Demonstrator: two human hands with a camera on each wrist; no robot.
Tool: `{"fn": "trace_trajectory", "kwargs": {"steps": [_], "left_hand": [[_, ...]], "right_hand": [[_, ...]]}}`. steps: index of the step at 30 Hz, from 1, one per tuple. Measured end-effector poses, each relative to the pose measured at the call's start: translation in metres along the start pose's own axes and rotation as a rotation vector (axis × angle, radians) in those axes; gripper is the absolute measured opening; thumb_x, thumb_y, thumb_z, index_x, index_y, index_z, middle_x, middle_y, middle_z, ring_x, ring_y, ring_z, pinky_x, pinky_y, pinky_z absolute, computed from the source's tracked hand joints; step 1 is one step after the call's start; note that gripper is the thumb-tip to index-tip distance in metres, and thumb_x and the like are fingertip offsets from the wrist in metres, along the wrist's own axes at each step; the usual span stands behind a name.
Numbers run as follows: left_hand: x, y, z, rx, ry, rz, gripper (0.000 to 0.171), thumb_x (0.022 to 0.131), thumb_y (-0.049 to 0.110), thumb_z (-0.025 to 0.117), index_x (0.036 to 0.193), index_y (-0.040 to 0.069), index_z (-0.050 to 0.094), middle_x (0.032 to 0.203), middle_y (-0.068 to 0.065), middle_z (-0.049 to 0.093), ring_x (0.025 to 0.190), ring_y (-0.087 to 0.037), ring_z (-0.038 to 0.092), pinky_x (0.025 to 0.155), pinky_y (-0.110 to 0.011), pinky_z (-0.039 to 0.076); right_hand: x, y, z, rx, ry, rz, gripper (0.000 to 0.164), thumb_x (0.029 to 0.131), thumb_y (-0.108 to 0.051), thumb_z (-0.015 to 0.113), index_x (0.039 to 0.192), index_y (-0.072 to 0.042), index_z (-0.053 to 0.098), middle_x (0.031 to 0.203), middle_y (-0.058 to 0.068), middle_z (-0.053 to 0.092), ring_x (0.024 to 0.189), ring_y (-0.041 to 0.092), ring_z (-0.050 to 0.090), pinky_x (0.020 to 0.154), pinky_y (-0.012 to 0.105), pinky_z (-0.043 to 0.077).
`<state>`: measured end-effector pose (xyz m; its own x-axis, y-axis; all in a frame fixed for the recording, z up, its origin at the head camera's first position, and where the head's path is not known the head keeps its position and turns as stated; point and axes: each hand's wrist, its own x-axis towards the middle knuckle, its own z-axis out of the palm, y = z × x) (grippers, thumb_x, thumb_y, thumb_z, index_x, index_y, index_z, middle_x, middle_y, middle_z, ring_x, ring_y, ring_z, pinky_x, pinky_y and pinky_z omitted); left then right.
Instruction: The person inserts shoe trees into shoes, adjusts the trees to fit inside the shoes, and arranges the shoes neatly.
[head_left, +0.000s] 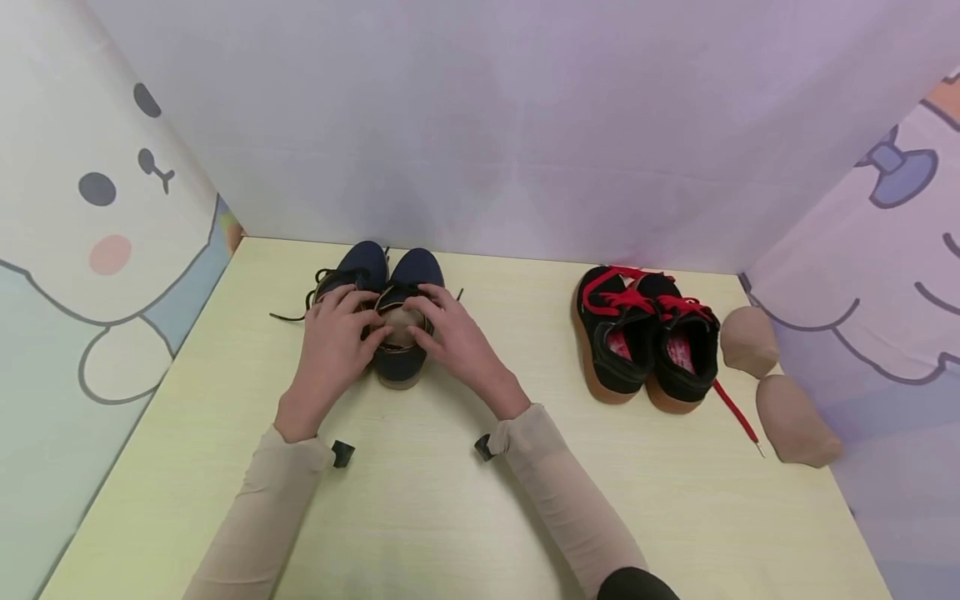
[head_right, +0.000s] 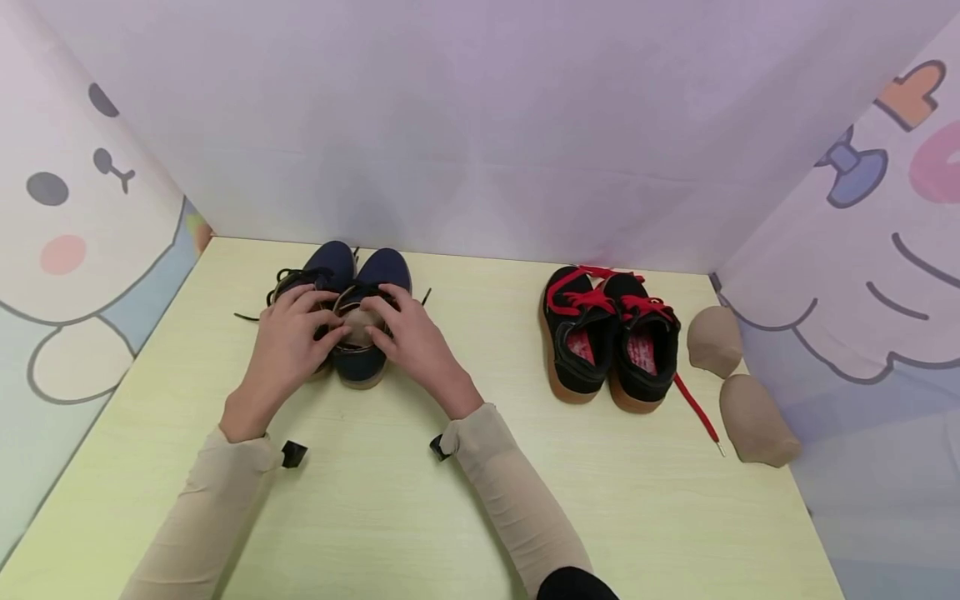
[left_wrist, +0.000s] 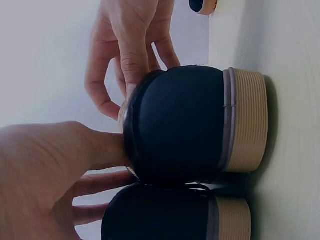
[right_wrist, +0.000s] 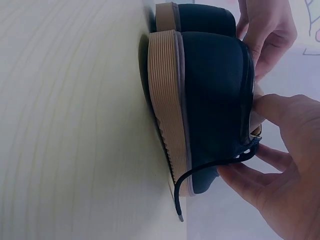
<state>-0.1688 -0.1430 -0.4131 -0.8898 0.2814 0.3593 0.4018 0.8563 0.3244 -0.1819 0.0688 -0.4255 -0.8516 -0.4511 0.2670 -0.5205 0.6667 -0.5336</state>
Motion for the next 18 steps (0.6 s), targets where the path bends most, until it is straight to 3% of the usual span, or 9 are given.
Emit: {"fn": "trace_trajectory", "kwargs": {"steps": [14, 18], "left_hand": [[0.0012, -0.0011, -0.0043, -0.01, -0.105, -0.021, 0.017, 0.095, 0.02, 0.077, 0.097, 0.005, 0.084, 0.144, -0.017, 0.059, 0.147, -0.04, 0.036, 0.106, -0.072, 0.034], [0.0017, -0.0004, -0.0032, -0.002, -0.104, -0.029, 0.022, 0.098, 0.025, 0.074, 0.096, 0.005, 0.084, 0.143, -0.016, 0.06, 0.146, -0.04, 0.036, 0.108, -0.073, 0.032]], "right_hand": [[0.0013, -0.002, -0.0007, -0.08, -0.029, -0.027, 0.035, 0.103, -0.026, 0.067, 0.138, -0.022, 0.063, 0.161, 0.015, 0.042, 0.143, 0.036, 0.052, 0.11, 0.046, 0.051], [0.0024, -0.0012, -0.002, -0.079, -0.04, -0.024, 0.033, 0.103, -0.026, 0.067, 0.136, -0.021, 0.065, 0.161, 0.016, 0.043, 0.14, 0.035, 0.055, 0.108, 0.045, 0.053]]}}
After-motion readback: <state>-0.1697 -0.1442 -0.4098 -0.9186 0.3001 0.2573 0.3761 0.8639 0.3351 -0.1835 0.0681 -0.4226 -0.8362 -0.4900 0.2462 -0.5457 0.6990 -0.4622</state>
